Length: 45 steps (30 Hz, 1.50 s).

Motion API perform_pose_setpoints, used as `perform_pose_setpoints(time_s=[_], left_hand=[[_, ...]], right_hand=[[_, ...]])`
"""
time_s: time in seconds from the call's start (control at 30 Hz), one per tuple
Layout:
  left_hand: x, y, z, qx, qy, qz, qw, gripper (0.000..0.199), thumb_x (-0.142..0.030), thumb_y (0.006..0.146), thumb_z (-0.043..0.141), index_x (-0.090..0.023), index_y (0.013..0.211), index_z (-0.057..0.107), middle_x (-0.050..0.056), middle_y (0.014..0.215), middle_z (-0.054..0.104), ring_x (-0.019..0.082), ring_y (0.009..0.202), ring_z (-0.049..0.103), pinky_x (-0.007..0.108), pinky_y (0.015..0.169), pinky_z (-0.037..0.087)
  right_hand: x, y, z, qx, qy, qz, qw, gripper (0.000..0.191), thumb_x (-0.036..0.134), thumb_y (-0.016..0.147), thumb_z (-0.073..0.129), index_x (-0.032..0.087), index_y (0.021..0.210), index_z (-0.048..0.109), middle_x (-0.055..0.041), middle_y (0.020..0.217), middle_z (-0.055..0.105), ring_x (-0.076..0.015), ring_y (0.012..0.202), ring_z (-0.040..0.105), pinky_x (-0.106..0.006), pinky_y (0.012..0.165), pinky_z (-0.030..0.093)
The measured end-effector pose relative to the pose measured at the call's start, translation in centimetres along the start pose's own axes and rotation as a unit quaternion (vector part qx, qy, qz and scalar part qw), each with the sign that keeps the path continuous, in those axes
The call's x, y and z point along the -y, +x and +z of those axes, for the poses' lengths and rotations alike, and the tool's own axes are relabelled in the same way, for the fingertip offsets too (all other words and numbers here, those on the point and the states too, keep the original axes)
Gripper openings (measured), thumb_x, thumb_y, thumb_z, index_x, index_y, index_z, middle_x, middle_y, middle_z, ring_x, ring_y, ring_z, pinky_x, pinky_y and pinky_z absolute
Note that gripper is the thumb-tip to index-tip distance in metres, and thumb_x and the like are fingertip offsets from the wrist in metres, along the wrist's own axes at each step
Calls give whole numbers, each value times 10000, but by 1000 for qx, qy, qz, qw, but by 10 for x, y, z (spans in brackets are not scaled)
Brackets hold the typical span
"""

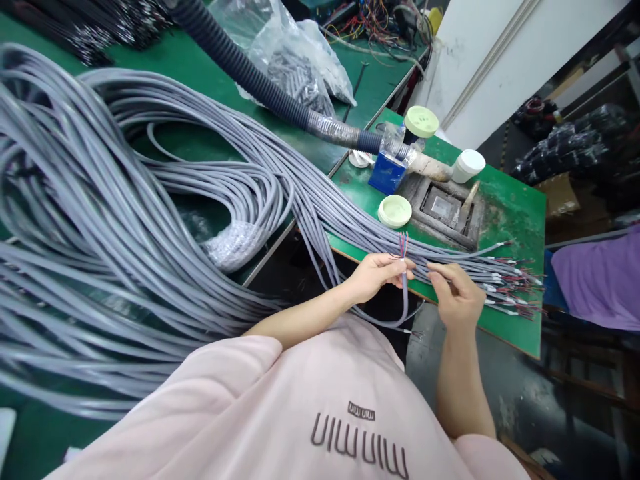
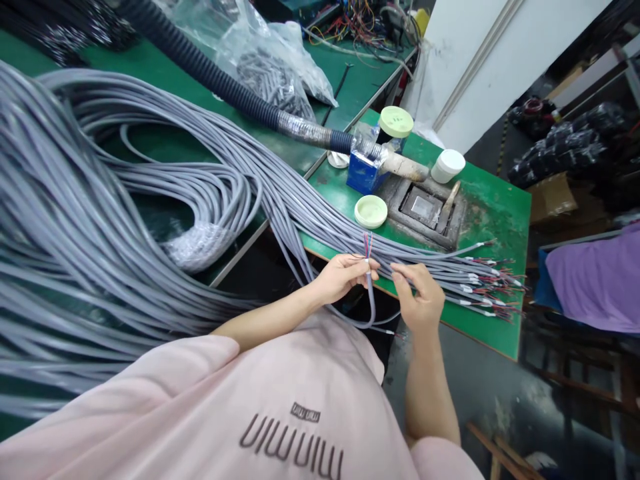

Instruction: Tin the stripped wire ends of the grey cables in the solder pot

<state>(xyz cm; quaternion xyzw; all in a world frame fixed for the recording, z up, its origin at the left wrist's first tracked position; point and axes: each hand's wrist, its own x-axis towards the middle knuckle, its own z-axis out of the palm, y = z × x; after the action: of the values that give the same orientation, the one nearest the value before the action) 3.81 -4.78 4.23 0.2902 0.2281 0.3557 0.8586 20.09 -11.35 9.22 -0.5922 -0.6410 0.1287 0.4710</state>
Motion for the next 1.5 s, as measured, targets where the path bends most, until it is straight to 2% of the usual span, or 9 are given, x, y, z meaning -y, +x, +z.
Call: perform_pose_setpoints(time_s=[0.17,0.27,0.33,0.43,0.53,0.63,0.73,0.93,1.5], left_hand=[[-11,5,2,13,-90,-19,996,417,-424,664,843,-108,907,719,36,765,710,82,613,642,190,596,534],[-15,5,6,29,-76,1,997,379,-432,737,789,-105,910,709,33,772,701,65,602,628,186,609,530],[-20,3,7,32,-19,30,999,416,-479,767,750,-105,943,709,48,783,711,87,631,647,219,655,544],[-35,-3,2,8,165,133,977,423,-494,818,690,-115,1005,717,87,858,741,152,763,690,288,764,548],[-55,-8,-11,-46,414,292,861,292,-412,869,647,-156,981,733,91,942,751,194,911,682,348,889,507],[-68,-5,-31,-109,571,376,722,217,-354,901,606,-194,997,716,58,984,752,195,967,671,416,1032,414],[-67,5,-51,-192,602,400,664,184,-330,918,580,-208,989,699,33,998,750,174,978,673,426,1093,352],[-47,23,-68,-247,588,435,636,147,-316,912,582,-221,913,694,11,933,749,168,975,674,408,1063,354],[-44,26,-70,-250,590,449,623,136,-305,903,585,-226,908,695,12,921,746,162,949,675,404,1045,358]], right_hand=[[-10,-6,3,100,-97,-196,971,511,142,830,627,394,1275,614,-52,1382,563,-287,1234,557,-525,1000,476],[-8,-2,7,115,-108,-238,958,472,180,826,659,390,1248,624,-45,1426,528,-313,1305,505,-553,1033,457],[-5,6,8,93,-102,-232,963,430,205,839,653,361,1239,623,-55,1372,579,-316,1282,529,-555,1030,464],[-1,26,6,-19,-91,-187,978,334,225,893,576,300,1216,620,-68,1270,648,-295,1191,600,-534,1008,478],[-3,54,4,-118,-86,-139,979,257,267,951,497,221,1159,639,-84,1158,684,-259,1094,642,-478,968,492],[-11,81,6,-129,-88,-103,982,263,316,977,464,186,1103,654,-80,1060,695,-236,1026,658,-438,926,502],[-19,102,14,-101,-99,-96,985,254,336,977,472,188,1055,664,-68,1004,706,-227,995,656,-423,919,496],[-28,123,36,-50,-135,-106,984,257,348,978,465,197,1023,668,-59,973,709,-217,987,626,-375,898,480],[-54,141,61,21,-183,-102,978,269,359,985,438,214,1032,660,-58,988,715,-222,976,604,-382,907,451]])
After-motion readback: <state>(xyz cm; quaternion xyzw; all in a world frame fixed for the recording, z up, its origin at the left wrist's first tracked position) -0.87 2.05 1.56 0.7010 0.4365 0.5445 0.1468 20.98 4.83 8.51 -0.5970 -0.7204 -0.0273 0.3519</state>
